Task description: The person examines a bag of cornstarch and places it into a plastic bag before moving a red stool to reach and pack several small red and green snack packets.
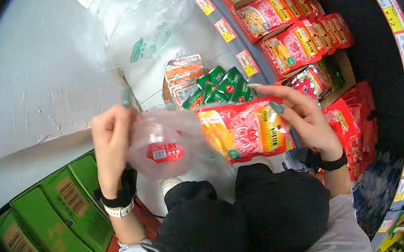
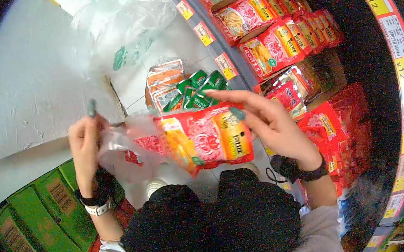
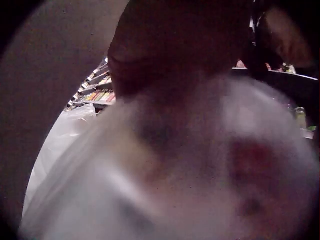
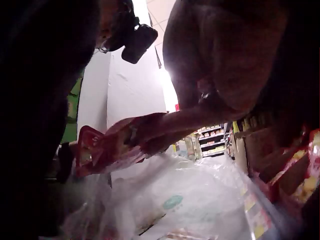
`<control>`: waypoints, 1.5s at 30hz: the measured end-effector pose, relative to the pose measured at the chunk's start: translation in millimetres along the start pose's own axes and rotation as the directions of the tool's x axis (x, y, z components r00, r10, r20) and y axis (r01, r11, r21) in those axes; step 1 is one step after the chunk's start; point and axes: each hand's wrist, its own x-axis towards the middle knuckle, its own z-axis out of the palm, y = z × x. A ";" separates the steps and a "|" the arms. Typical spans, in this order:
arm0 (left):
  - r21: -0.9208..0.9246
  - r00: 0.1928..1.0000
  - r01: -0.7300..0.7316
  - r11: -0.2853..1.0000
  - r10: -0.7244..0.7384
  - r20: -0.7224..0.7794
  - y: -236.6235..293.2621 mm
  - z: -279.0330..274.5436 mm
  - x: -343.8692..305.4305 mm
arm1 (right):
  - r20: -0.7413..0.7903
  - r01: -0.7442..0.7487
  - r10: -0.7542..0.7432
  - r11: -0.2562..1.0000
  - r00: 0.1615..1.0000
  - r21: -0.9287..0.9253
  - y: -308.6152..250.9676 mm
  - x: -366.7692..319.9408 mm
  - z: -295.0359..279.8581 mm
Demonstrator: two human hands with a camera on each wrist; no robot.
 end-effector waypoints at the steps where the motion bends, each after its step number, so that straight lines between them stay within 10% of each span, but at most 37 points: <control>1: -0.067 0.999 -0.054 0.996 0.054 0.004 -1.1 -5.1 2.6 | -0.044 0.003 -0.006 0.998 0.999 -0.060 -0.2 -3.1 -3.3; 2: -0.084 0.997 0.027 0.996 -0.021 0.071 1.5 -12.0 3.2 | -0.048 0.184 -0.197 0.965 0.979 -0.189 -4.6 -5.2 -6.4; 7: -0.208 0.840 0.113 0.972 0.018 0.542 21.5 23.2 2.6 | -0.346 0.258 -0.248 0.966 0.905 -0.020 -1.3 -5.7 -0.3; 9: -0.240 0.862 0.009 0.971 0.114 0.494 21.7 58.1 -6.0 | -0.314 0.325 -0.324 0.944 0.892 -0.051 -4.3 0.5 9.0; 11: -0.249 0.714 0.371 0.894 -0.103 0.693 40.5 76.2 -4.3 | -0.318 0.338 -0.381 0.923 0.868 -0.184 -2.5 8.3 19.9; 14: -0.418 0.850 0.236 0.877 0.022 0.526 14.1 100.4 -11.6 | -0.258 0.435 -0.626 0.729 0.736 -0.528 18.8 21.6 21.1; 17: -0.565 0.771 0.386 0.729 0.081 0.632 20.9 88.4 -6.8 | -0.342 0.356 -0.603 0.745 0.721 -0.564 18.7 23.6 6.8; 20: -0.602 0.728 0.405 0.688 0.156 0.668 7.9 89.5 -3.2 | -0.383 0.219 -0.078 0.915 0.920 0.339 10.0 18.5 -9.3; 23: -0.606 0.789 0.332 0.722 0.140 0.599 6.0 102.8 -1.8 | -0.499 0.326 -0.323 0.942 0.804 -0.085 -10.8 18.0 -21.8; 25: -0.392 0.822 0.132 0.910 0.120 0.556 14.4 103.9 9.6 | -0.602 0.160 -0.419 0.885 0.680 -0.436 -18.6 20.8 -39.4; 28: -0.488 0.852 0.187 0.853 0.106 0.513 12.6 106.5 7.0 | -0.581 -0.101 -0.570 0.658 0.581 -0.746 -14.4 41.7 -75.0; 34: -0.479 0.808 0.171 0.861 0.156 0.568 4.7 94.9 2.3 | -0.547 -0.345 -0.455 0.456 0.702 -0.821 45.3 84.9 -103.6; 37: -0.476 0.802 0.178 0.861 0.153 0.577 -2.2 89.2 5.5 | -0.368 -0.155 -0.653 0.361 0.662 -0.920 51.7 90.4 -105.4; 41: -0.486 0.820 0.215 0.847 0.114 0.560 -5.2 87.9 10.2 | -0.517 -0.050 -0.594 0.626 0.616 -0.778 39.2 90.6 -98.9; 45: -0.477 0.822 0.180 0.860 0.135 0.554 -8.7 93.2 14.9 | -0.440 -0.151 -0.576 0.480 0.689 -0.864 65.4 93.6 -107.1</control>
